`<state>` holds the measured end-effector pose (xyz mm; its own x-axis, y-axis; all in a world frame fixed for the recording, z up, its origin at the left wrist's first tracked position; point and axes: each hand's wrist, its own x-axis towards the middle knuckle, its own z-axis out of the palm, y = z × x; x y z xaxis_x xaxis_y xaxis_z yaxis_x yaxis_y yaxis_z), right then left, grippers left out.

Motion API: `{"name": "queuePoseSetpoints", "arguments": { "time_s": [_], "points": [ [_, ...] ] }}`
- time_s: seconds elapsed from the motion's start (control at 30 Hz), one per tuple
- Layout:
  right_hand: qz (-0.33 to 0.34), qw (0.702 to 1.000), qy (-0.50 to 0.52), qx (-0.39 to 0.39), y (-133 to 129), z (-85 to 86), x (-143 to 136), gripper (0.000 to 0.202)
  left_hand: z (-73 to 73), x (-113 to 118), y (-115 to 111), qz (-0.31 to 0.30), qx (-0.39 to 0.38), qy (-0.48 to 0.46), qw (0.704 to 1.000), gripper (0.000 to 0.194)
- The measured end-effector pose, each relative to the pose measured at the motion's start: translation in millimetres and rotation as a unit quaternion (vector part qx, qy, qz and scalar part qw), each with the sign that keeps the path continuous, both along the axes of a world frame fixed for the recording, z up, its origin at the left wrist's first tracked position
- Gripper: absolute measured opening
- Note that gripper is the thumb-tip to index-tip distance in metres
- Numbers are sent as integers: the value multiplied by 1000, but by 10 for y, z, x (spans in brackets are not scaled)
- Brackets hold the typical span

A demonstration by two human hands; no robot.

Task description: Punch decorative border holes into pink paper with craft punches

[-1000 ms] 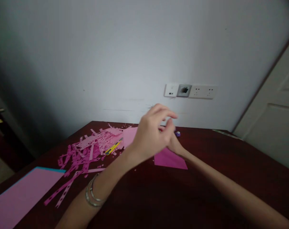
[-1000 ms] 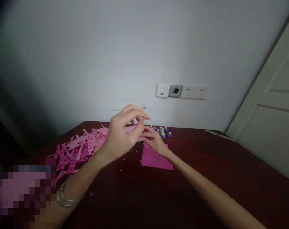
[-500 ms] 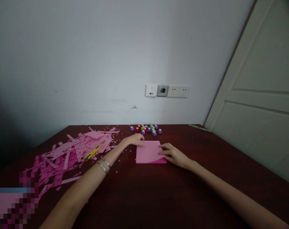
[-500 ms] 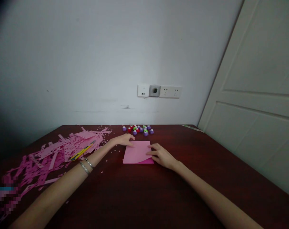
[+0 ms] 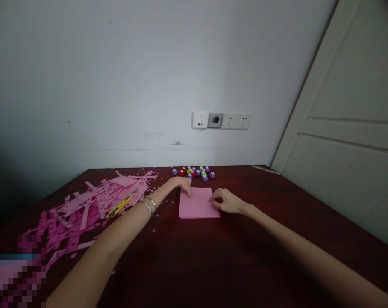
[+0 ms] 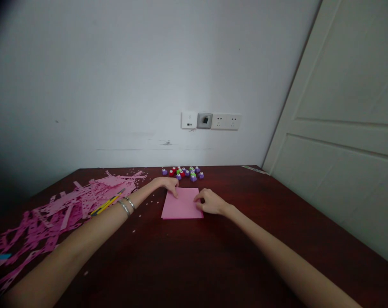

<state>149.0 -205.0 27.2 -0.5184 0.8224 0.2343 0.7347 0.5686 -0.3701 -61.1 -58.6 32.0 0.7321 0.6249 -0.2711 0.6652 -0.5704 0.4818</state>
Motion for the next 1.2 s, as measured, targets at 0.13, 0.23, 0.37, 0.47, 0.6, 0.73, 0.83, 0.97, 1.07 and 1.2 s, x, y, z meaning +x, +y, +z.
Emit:
{"name": "queuePoseSetpoints", "arguments": {
  "time_s": [0.13,0.23,0.37,0.47,0.6,0.73,0.83,0.97,1.07,1.2],
  "points": [
    [-9,1000,-1,-16,29,16,-38,28,-16,37,30,22,-28,-73,997,28],
    [-12,1000,-3,-24,25,25,-56,28,-5,54,1,76,-17,-122,989,25],
    [-16,999,-9,-26,-11,16,-71,27,64,55,-53,85,-21,-99,991,20],
    [-26,999,21,-29,-26,-27,-55,25,157,24,-92,73,-30,-101,992,16],
    [-144,967,209,20,28,-112,12,29,340,-68,-193,62,-9,-152,986,13],
    [-180,905,382,-53,127,-116,46,55,564,-168,-366,46,6,-233,971,14],
    [-120,908,386,-112,205,-74,-8,40,697,-206,-489,70,4,-309,948,17],
    [-157,889,428,-40,331,-112,-152,36,680,-207,-581,120,2,-438,891,25],
    [-170,861,479,-28,408,-251,-258,37,448,-195,-596,156,-48,-544,823,39],
    [-155,843,512,-64,419,-442,-345,37,0,-198,-562,207,-146,-571,780,43]
  ]
}}
